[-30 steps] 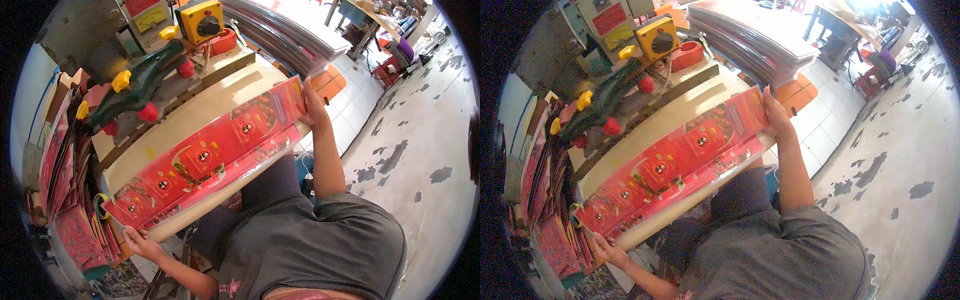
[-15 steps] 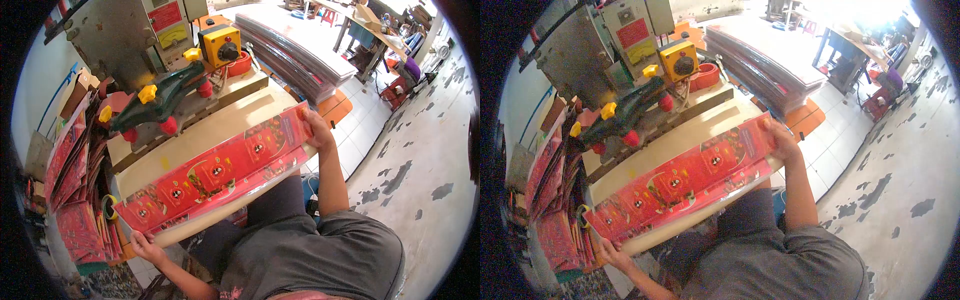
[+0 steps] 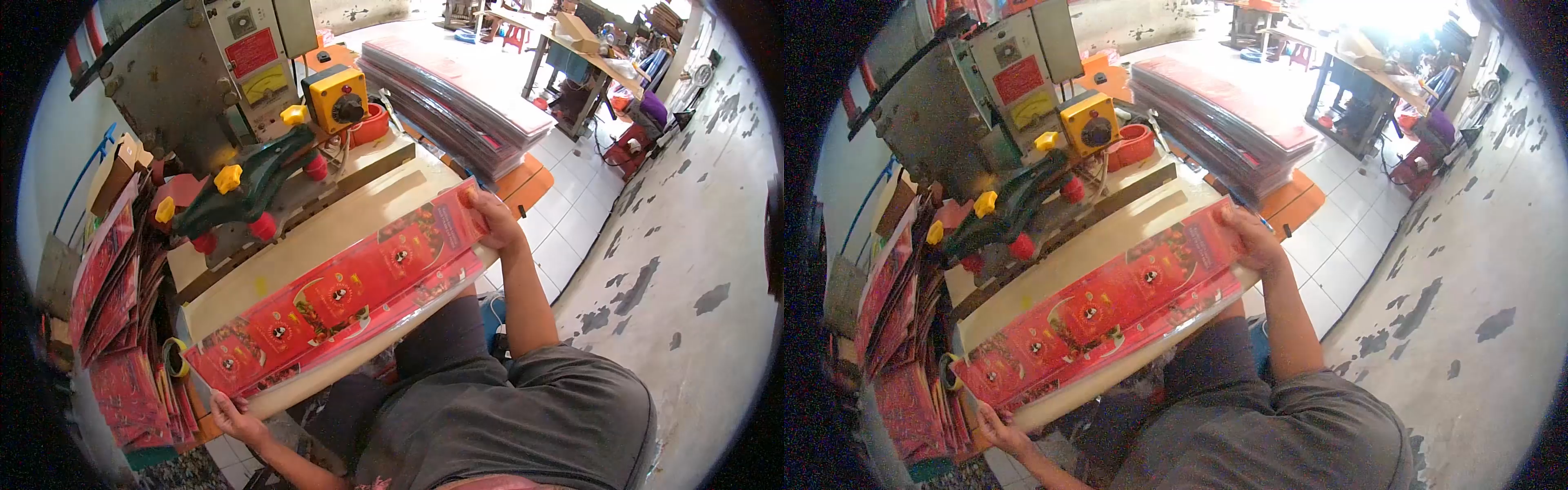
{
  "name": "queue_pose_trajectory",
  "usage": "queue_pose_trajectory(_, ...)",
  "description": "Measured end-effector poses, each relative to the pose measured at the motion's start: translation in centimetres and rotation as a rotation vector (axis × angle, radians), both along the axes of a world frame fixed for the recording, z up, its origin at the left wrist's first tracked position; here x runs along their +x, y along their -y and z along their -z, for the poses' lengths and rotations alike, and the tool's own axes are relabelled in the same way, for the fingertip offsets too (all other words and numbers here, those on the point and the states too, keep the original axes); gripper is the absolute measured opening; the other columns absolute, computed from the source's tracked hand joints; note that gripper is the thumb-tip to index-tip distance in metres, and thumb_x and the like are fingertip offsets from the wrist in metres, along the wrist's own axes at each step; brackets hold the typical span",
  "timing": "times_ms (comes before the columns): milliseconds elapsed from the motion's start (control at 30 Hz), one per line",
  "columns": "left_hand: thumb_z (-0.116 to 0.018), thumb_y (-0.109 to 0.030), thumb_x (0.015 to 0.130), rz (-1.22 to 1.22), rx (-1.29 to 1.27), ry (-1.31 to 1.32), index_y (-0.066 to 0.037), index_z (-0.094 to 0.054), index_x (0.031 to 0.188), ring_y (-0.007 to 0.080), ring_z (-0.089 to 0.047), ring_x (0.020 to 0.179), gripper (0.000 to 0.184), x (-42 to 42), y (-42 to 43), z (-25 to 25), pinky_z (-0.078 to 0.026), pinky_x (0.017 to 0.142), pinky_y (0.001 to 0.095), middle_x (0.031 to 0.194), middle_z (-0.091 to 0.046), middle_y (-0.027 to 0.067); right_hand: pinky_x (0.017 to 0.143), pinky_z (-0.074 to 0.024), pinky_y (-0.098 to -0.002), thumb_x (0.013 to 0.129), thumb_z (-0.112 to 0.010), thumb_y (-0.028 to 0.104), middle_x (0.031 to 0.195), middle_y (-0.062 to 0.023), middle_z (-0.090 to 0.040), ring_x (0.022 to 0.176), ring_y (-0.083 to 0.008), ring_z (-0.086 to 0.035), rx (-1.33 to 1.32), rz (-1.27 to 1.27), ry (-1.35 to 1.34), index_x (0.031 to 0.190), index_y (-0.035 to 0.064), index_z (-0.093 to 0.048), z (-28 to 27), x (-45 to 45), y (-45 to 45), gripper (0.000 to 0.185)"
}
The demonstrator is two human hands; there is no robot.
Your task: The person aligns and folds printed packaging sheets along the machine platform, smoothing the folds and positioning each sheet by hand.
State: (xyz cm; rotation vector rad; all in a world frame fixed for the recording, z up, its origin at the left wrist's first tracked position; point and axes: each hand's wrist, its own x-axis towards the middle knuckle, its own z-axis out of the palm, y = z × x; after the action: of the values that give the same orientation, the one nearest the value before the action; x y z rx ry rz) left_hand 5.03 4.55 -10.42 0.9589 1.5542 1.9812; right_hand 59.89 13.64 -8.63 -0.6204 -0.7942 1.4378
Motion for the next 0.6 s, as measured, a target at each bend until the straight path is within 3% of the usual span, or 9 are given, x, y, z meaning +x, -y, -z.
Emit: queue_pose_trajectory(600, -0.053, -0.03, 0.103, 0.063, -0.032, -0.06, -0.01, -0.05, 0.077, 0.0038, -0.039, 0.056, 0.033, 0.8, 0.0, -1.4, -0.027, 0.052, 0.0224, 0.061, -0.042, -0.0044, 0.089, -0.0552, -0.0336, 0.098, -0.061, 0.031, 0.118, -0.0117, -0.066, 0.102, -0.0182, -0.066, -0.02, -0.01, -0.008, 0.123, -0.0017, -0.058, -0.8, -0.3, 0.4, 0.041)
